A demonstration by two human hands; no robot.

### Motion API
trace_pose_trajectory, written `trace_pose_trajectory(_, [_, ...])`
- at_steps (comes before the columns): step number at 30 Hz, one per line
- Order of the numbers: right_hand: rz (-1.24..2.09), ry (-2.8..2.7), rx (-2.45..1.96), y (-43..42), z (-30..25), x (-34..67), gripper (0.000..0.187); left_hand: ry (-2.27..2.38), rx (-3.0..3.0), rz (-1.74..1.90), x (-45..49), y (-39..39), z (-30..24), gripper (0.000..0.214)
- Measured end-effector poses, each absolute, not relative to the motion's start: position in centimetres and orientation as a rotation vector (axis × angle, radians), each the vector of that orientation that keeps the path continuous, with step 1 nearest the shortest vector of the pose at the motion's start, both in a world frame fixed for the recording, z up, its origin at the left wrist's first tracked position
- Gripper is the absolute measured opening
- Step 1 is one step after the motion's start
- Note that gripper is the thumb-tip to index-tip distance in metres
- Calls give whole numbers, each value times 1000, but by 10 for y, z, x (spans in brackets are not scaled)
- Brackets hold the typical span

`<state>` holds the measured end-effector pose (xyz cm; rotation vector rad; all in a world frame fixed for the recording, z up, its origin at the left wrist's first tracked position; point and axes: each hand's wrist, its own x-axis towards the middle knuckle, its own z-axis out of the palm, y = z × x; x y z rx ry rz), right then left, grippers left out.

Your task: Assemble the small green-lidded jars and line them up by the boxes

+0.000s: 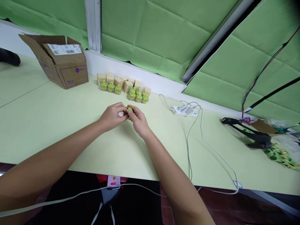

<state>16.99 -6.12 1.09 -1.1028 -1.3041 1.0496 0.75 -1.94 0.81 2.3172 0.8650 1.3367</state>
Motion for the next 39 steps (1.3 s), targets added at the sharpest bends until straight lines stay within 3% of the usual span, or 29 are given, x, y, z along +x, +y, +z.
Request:
trace_pose_trajectory(16, [1195,-1186,-1142,-63,11,166,58,870,2248,1276,8,-18,7,8])
trace_pose_trajectory(27, [1224,-1139,-1045,-65,22,167,48,768,2264,1311,7,-26,17,13])
trace_pose_trajectory(33, [1474,-1037,-945,-66,27,169,37,799,2226,1350,6,-26,18,11])
trace_pose_trajectory(39, [1507,-851,-996,-59,22,168,30,837,2229,1373,5,-22,16,9])
